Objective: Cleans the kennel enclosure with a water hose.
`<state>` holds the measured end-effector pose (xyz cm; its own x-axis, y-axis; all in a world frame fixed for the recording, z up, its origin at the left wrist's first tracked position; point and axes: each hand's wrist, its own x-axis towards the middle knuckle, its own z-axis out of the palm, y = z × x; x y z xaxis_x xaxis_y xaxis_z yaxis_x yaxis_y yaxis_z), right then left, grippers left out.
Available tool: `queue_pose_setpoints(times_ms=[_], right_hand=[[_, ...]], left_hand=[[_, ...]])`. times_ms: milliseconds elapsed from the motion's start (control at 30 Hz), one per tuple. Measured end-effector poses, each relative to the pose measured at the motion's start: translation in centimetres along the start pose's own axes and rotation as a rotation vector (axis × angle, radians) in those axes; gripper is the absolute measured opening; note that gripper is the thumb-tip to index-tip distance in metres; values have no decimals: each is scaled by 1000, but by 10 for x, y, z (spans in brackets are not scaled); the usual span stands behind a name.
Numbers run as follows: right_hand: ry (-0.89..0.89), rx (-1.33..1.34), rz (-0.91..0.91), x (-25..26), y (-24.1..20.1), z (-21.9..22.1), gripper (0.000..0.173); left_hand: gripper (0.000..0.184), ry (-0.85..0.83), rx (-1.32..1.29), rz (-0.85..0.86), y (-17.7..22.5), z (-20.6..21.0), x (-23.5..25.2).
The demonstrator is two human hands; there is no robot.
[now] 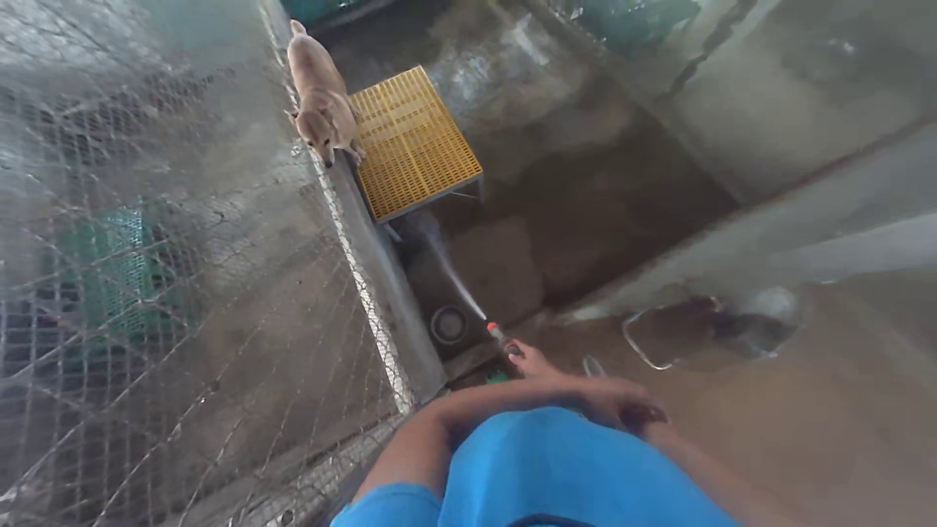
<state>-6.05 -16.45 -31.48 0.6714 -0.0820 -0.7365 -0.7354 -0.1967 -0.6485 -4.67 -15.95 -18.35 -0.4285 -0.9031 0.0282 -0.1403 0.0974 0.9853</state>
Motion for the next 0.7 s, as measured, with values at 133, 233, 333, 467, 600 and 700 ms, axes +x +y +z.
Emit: queue_pose_setpoints(times_ms=[133, 233, 333, 467, 600, 700], right_hand=[[-112, -88, -62, -10, -5, 14, 54], [-11, 2, 2, -11, -14, 14, 57], [92, 41, 30, -3, -10, 7, 60], [17, 37, 10, -2, -11, 4, 57], [27, 94, -11, -4, -18, 6, 58], [115, 128, 5, 1, -18, 9, 59]], left_hand=[[37, -20, 228, -96, 9, 5, -8], [38, 14, 366, -222, 4, 10, -12], [47, 37, 434, -326, 5, 7, -18], [46, 93, 443, -171, 8, 7, -20], [28, 134, 365, 101, 9, 5, -21], [22, 137, 396, 74, 6, 3, -22]])
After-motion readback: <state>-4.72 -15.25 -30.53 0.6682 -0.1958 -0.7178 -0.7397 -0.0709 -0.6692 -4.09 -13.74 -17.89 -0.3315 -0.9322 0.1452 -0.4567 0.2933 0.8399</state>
